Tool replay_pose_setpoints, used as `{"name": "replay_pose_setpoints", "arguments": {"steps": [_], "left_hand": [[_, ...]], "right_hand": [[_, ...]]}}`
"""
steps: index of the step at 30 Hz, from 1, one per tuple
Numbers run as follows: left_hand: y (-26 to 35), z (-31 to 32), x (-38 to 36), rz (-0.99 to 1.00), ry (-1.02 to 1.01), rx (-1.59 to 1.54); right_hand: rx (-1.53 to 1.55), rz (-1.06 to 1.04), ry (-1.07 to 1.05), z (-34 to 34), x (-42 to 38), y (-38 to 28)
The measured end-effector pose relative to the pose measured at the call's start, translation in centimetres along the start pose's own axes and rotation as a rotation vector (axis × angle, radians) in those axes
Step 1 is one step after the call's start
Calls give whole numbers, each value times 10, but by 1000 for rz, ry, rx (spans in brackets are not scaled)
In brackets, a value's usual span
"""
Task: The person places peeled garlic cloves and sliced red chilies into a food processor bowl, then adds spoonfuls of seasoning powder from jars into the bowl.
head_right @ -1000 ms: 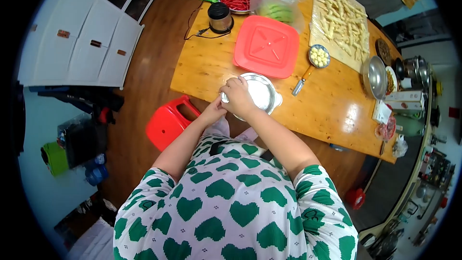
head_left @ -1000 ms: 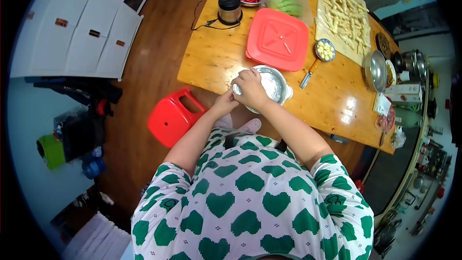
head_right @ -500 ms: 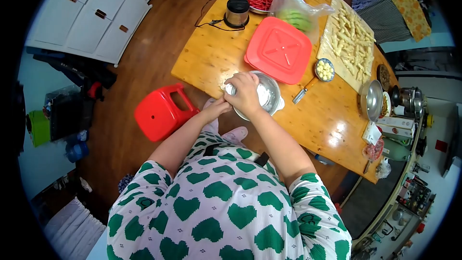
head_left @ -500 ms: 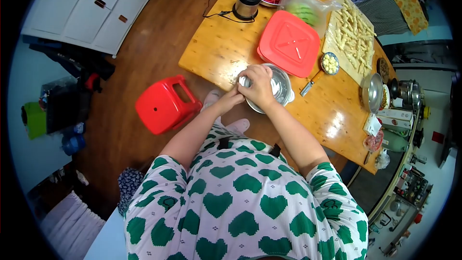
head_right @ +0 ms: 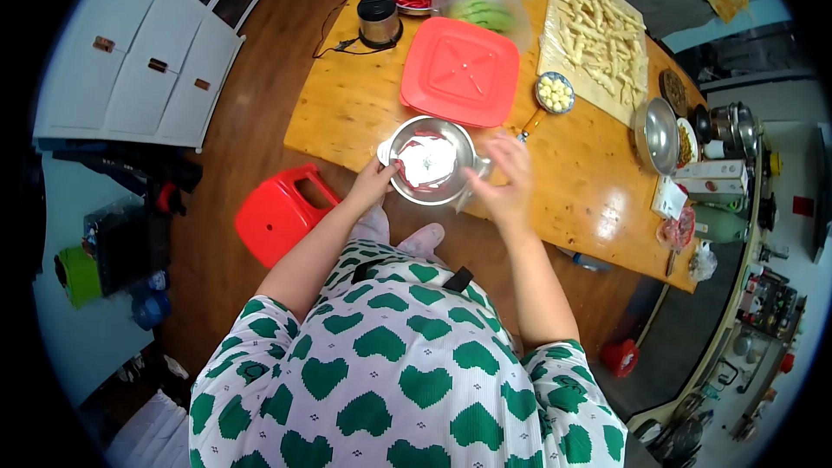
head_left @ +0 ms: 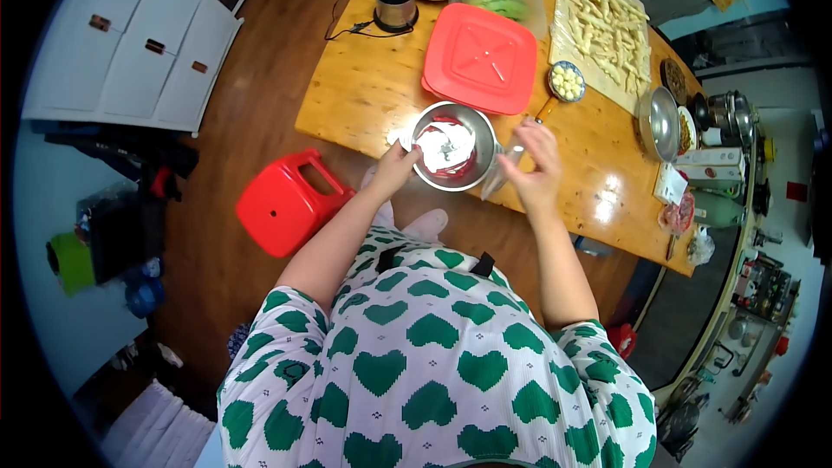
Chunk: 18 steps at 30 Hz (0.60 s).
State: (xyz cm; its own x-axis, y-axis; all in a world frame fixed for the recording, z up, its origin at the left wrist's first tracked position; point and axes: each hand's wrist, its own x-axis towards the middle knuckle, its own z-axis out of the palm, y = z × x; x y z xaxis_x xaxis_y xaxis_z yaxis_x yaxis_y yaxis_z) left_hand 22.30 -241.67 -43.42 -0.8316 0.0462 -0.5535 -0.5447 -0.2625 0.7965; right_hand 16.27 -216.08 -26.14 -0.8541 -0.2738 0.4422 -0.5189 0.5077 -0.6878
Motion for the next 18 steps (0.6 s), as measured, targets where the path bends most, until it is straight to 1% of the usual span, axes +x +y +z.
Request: {"name": "replay_pose_setpoints", "arguments": {"steps": [1,3,4,6,9,12,13,14,15,16,17,18], "left_hand": [[7,3,-4,-13,15,-17],[20,9,-13,-41,46,-49],[19,10,-13,-43,47,-27],[18,7,-11,-46,49,19],[14,4,-6,-63,25,16],[18,11,-10,-56,19,50],[17,15,-11,-56,27,72],[16,19,-11,-54,34,93],[16,24,-13,-65,22,88],[16,30,-16,-78,10,84],[16,37,-19,-92,-3,81],[16,43,-21,-101,-16,92]], "right_hand": [[21,83,48,-14,-10,13],[313,340,220,-35,-34,38],[394,516,287,-46,-49,57],[492,655,428,-64,-70,83],[441,695,609,-82,-117,142],[608,792,831,-95,-150,176],[674,843,877,-99,-157,179],[708,846,921,-98,-164,189],[742,849,965,-94,-181,216],[775,853,1010,-93,-182,217],[713,932,1032,-92,-183,216],[732,932,1032,-91,-190,227]]}}
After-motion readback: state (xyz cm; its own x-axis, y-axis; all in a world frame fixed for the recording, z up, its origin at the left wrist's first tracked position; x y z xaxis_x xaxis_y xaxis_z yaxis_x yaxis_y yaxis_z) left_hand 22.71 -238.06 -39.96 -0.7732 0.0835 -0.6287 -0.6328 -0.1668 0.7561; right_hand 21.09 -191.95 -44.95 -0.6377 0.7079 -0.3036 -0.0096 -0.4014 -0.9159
